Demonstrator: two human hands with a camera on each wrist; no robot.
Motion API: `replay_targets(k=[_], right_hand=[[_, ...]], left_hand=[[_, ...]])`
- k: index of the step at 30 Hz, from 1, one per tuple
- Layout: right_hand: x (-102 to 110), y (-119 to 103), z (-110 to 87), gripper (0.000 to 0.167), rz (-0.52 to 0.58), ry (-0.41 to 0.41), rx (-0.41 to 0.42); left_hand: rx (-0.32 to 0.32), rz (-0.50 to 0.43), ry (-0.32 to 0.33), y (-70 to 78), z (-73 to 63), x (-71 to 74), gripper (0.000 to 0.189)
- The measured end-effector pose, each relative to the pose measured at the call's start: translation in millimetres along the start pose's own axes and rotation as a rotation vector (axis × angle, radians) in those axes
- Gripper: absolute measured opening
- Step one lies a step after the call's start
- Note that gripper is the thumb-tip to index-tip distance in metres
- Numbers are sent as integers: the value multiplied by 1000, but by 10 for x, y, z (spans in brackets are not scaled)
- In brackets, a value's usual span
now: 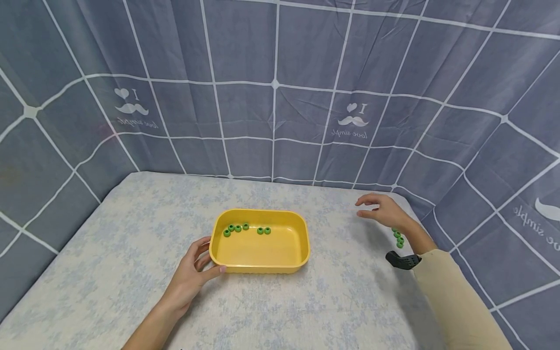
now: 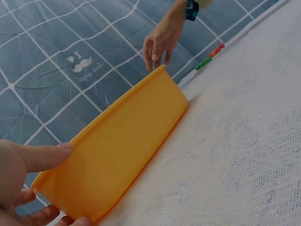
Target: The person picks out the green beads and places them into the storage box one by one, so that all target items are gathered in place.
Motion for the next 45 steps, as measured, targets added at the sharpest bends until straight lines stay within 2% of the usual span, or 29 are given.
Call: replay_targets(k=[5, 12, 18, 22, 30, 38, 45], right_hand=[[105, 193, -114, 36, 1, 30, -85], [215, 459, -272, 45, 37, 53, -157], [303, 723, -386, 59, 68, 67, -254], [314, 900, -489, 63, 90, 80, -301], [217, 1172, -648, 59, 103, 99, -371], [88, 1334, -682, 63, 65, 108, -383], [25, 1352, -637, 61, -3, 124, -377]], left_hand=[[-2, -2, 1, 3, -3, 1, 95], [-5, -3, -3, 0, -10, -1, 94], [12, 1, 4, 5, -2, -12, 94], [11, 3, 4, 8, 3, -14, 93], [6, 11, 1, 15, 1, -3, 93], [7, 0, -2, 4, 6, -6, 93], [-9, -4, -10, 14, -3, -2, 93]])
Point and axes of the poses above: each hand's wrist, its own z-axis towards the middle knuckle, its own x-axis out of the back of the hand, y = z × x, the point moved 5 cm from there along z, towards the middle knuckle, and after that the axes turned 8 degrees about -y, right-handed, at the moved point
